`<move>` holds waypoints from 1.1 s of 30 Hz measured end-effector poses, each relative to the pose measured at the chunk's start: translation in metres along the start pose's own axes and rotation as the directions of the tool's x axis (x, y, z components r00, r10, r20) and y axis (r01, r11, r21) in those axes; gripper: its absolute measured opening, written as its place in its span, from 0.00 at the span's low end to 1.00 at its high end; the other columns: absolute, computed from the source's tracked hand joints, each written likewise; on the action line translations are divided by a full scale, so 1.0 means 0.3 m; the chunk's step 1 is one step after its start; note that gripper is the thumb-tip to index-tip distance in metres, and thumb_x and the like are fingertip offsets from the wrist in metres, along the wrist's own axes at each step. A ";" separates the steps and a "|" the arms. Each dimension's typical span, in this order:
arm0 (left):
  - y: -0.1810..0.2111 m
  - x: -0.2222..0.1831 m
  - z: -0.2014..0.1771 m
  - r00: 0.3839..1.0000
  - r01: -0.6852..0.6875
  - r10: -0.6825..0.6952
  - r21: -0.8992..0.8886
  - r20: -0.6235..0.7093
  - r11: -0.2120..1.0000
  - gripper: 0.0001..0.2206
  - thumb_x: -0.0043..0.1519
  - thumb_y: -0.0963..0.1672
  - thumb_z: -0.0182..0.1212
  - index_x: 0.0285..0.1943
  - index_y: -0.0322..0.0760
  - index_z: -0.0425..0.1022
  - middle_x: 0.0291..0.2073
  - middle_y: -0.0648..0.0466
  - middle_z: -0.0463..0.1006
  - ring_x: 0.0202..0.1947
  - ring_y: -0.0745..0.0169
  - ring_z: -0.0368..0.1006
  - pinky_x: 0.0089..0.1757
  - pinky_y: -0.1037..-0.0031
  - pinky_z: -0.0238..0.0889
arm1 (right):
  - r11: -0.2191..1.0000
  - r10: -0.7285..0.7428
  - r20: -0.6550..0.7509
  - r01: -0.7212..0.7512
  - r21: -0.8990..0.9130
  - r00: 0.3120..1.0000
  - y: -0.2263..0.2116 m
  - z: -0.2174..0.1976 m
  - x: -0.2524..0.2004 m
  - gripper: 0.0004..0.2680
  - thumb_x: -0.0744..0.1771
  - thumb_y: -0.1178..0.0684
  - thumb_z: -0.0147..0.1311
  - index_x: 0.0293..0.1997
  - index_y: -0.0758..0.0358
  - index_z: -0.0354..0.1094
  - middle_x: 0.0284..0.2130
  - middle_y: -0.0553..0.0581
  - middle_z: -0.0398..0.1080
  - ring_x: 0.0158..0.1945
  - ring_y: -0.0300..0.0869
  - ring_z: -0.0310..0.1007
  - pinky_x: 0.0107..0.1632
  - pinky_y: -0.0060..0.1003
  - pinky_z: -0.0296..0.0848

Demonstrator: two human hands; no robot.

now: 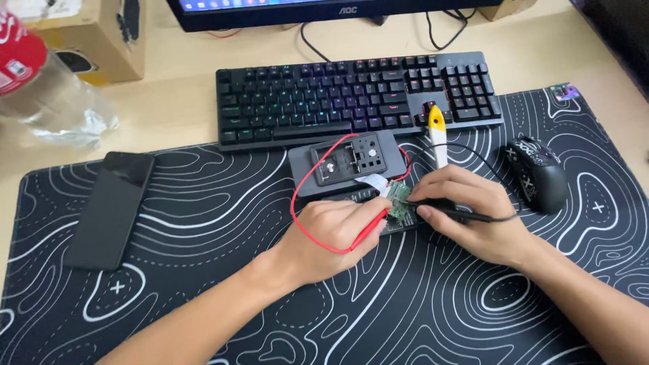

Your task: Testing a circuit board with a multimeter probe at a repair bench

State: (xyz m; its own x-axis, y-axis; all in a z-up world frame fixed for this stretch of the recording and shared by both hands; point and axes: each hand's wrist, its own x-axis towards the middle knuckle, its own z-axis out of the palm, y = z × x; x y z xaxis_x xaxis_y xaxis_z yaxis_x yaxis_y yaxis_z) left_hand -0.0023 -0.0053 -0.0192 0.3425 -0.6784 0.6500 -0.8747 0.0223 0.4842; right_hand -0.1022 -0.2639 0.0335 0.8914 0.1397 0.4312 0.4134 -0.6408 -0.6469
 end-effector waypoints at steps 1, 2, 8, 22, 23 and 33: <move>0.005 0.003 -0.006 1.000 -0.002 0.002 -0.002 -0.001 1.000 0.12 0.75 0.42 0.58 0.64 0.33 0.79 0.30 0.48 0.84 0.33 0.44 0.85 0.36 0.61 0.80 | 1.000 0.001 0.000 -0.001 -0.003 1.000 0.001 0.002 -0.002 0.05 0.70 0.55 0.65 0.46 0.62 0.85 0.41 0.60 0.84 0.46 0.54 0.88 0.51 0.50 0.83; 0.010 0.006 -0.012 1.000 0.004 -0.004 0.010 0.006 1.000 0.11 0.75 0.42 0.58 0.63 0.34 0.80 0.29 0.49 0.83 0.32 0.46 0.85 0.36 0.62 0.80 | 1.000 -0.023 0.002 0.023 0.005 1.000 0.002 0.005 -0.003 0.04 0.70 0.55 0.66 0.46 0.63 0.85 0.41 0.60 0.83 0.47 0.54 0.88 0.53 0.50 0.83; 0.031 0.031 -0.032 1.000 0.002 -0.003 0.035 0.031 0.999 0.08 0.76 0.41 0.59 0.60 0.34 0.79 0.26 0.52 0.77 0.27 0.50 0.78 0.34 0.63 0.74 | 1.000 -0.025 0.066 0.025 -0.004 0.998 0.003 -0.015 -0.010 0.06 0.70 0.55 0.64 0.49 0.64 0.84 0.45 0.59 0.81 0.51 0.49 0.86 0.58 0.43 0.84; 0.042 0.047 -0.058 0.996 -0.022 0.016 0.066 0.088 0.998 0.06 0.76 0.39 0.64 0.60 0.30 0.79 0.25 0.54 0.72 0.23 0.54 0.69 0.32 0.64 0.67 | 0.999 -0.036 0.152 0.037 -0.007 0.988 0.005 -0.021 -0.015 0.09 0.72 0.54 0.60 0.54 0.66 0.81 0.49 0.60 0.79 0.55 0.50 0.83 0.66 0.43 0.82; 0.041 0.045 -0.057 0.996 -0.022 0.016 0.067 0.087 0.998 0.07 0.76 0.39 0.64 0.60 0.30 0.79 0.25 0.54 0.72 0.23 0.54 0.70 0.32 0.64 0.67 | 1.000 -0.010 0.138 0.011 -0.002 0.990 0.004 -0.022 -0.014 0.08 0.71 0.55 0.60 0.53 0.66 0.81 0.49 0.60 0.79 0.54 0.48 0.84 0.64 0.40 0.83; 0.041 0.045 -0.054 0.997 -0.028 0.023 0.063 0.071 0.998 0.06 0.76 0.38 0.65 0.59 0.29 0.80 0.24 0.55 0.71 0.22 0.55 0.68 0.32 0.64 0.69 | 1.000 0.007 0.124 -0.003 -0.031 0.992 -0.001 -0.024 -0.012 0.08 0.71 0.55 0.60 0.53 0.66 0.81 0.48 0.59 0.79 0.55 0.48 0.83 0.64 0.40 0.82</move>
State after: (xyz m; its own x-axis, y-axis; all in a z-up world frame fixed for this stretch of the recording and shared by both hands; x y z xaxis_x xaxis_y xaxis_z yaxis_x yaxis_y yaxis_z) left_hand -0.0028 -0.0023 0.0049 0.2972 -0.7279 0.6180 -0.9036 -0.0051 0.4284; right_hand -0.1068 -0.2698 0.0366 0.9105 0.2276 0.3452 0.4044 -0.6643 -0.6286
